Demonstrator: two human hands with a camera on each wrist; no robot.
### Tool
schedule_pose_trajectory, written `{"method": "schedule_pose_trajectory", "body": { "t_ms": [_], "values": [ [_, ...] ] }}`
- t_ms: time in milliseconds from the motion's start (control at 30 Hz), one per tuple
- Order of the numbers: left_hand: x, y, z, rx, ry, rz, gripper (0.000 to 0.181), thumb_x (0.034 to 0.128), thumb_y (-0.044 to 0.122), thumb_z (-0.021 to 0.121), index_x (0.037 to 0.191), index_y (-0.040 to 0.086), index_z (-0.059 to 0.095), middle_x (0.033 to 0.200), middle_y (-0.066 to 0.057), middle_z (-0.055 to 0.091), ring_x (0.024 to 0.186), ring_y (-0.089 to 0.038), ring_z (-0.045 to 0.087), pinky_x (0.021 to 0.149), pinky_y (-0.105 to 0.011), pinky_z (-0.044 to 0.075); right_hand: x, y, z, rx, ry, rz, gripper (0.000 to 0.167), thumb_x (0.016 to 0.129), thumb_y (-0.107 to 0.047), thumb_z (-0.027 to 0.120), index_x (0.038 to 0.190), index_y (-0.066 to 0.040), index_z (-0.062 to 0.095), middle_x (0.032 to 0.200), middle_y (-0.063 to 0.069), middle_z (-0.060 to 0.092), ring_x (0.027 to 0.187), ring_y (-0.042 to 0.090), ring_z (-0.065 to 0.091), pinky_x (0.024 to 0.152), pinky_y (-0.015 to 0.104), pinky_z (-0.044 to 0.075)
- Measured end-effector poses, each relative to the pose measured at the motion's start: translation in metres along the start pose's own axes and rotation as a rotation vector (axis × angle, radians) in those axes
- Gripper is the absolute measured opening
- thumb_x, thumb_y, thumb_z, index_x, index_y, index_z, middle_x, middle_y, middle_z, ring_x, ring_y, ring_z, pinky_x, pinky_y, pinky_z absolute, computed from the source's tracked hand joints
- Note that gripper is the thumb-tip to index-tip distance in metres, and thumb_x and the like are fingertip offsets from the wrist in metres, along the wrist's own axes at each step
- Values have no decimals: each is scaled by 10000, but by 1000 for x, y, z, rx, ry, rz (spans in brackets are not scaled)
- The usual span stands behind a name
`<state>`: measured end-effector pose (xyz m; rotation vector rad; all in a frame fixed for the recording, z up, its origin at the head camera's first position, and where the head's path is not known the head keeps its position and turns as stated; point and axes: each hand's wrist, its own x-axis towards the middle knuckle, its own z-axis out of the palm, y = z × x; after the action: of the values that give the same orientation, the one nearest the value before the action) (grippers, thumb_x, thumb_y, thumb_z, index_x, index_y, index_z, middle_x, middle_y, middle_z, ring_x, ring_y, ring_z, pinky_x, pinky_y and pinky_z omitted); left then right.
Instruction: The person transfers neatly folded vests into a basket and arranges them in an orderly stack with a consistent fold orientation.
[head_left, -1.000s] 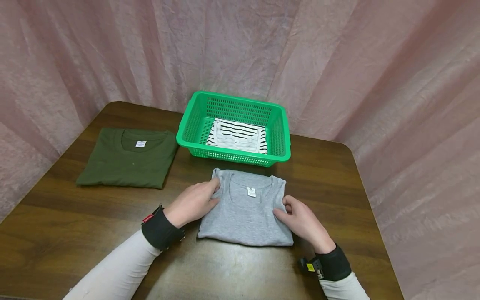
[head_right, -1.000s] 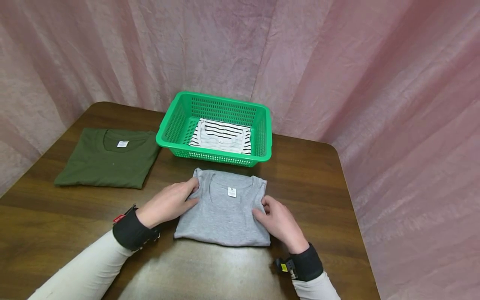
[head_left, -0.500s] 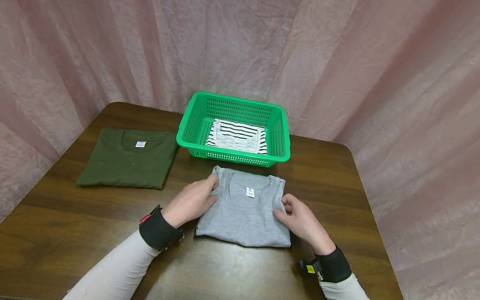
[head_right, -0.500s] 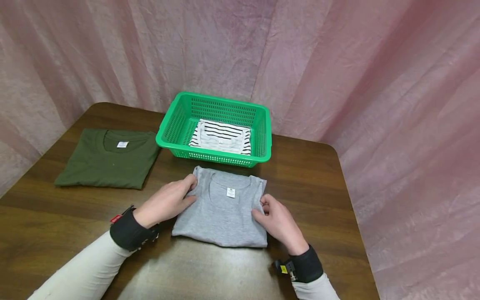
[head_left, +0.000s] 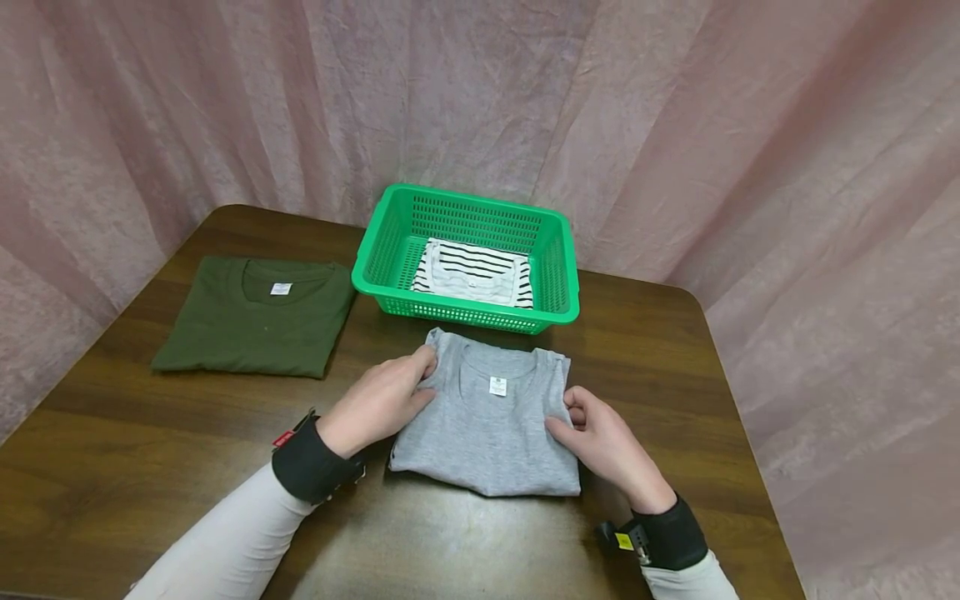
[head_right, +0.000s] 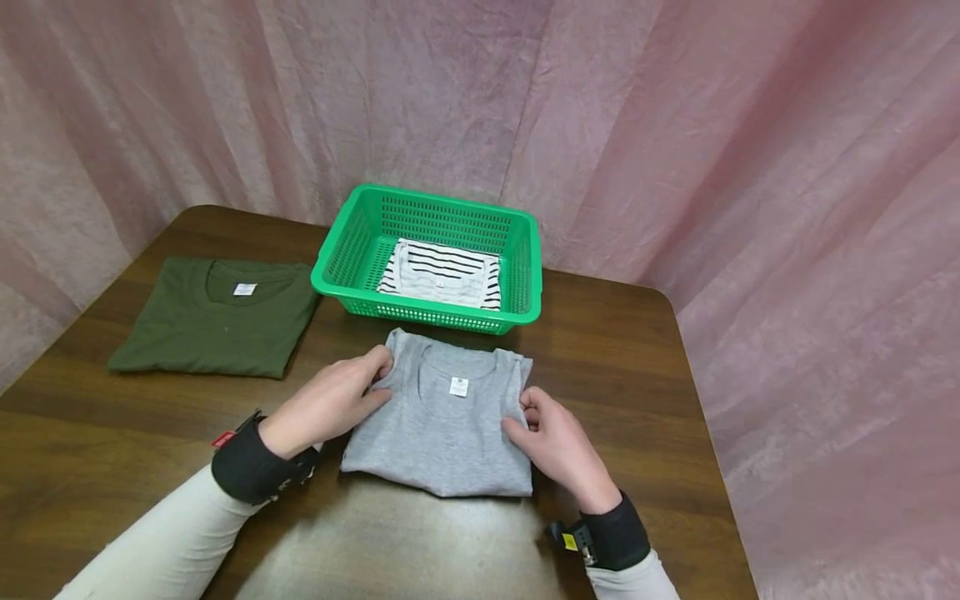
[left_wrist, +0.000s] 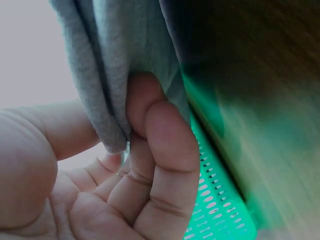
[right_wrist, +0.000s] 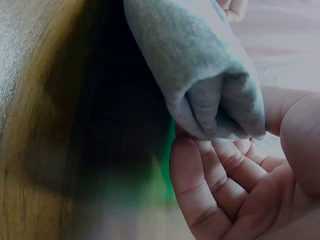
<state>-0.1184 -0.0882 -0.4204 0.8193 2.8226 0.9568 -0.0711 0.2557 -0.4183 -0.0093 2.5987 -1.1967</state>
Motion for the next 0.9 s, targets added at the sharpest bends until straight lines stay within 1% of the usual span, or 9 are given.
{"method": "schedule_pose_trajectory", "body": {
  "t_ms": [100, 267, 400, 533, 633, 767, 900],
  "values": [
    [-1, 3, -3, -8, -2, -1, 346, 984, 39, 836, 1042, 99, 500, 789, -3, 467, 704, -174, 477, 622, -320, 399, -2, -2, -2, 2, 0, -21, 283, 1037, -242, 796, 1104, -111, 554, 747, -29, 468, 705, 159, 514, 629, 304, 379],
    [-3, 8, -9, -15, 9, 4, 345, 985, 33, 833, 1046, 99, 500, 810, -9, 504, 710, -175, 483, 629, -326, 418, -6, -7, -6, 4, -1, -31, 281, 1038, -240, 800, 1119, -115, 561, 804, -3, 565, 741, 179, 575, 639, 305, 421],
    [-4, 12, -16, -23, 15, 9, 336, 995, 36, 824, 1049, 108, 500, 823, -6, 524, 720, -171, 490, 634, -330, 429, -9, -11, -8, 4, 1, -31, 271, 1035, -227, 802, 1120, -122, 567, 827, 11, 607, 747, 192, 596, 632, 303, 433],
    [-5, 17, -21, -5, 27, 24, 337, 995, 37, 822, 1036, 113, 496, 815, -3, 526, 716, -170, 490, 630, -332, 433, -12, -15, -10, 12, 3, -50, 275, 1030, -219, 806, 1115, -121, 564, 828, 10, 628, 742, 193, 603, 628, 301, 436],
    [-5, 19, -26, 7, 34, 31, 348, 989, 30, 825, 1025, 113, 489, 800, 3, 494, 711, -168, 477, 622, -324, 417, -14, -18, -12, 19, 5, -69, 272, 1028, -213, 808, 1112, -120, 567, 835, 7, 642, 745, 190, 608, 632, 297, 445],
    [-5, 22, -31, 9, 38, 44, 358, 989, 27, 825, 1016, 112, 479, 783, 11, 443, 700, -160, 450, 609, -312, 386, -16, -22, -17, 19, 9, -87, 272, 1030, -215, 808, 1113, -112, 570, 811, 0, 618, 735, 186, 593, 624, 295, 435],
    [-4, 25, -38, 6, 41, 53, 351, 992, 33, 826, 1030, 118, 487, 787, 11, 448, 701, -154, 452, 606, -309, 386, -18, -27, -22, 3, 15, -106, 284, 1031, -233, 809, 1104, -116, 561, 753, -23, 544, 699, 170, 551, 612, 294, 408]
  ]
}}
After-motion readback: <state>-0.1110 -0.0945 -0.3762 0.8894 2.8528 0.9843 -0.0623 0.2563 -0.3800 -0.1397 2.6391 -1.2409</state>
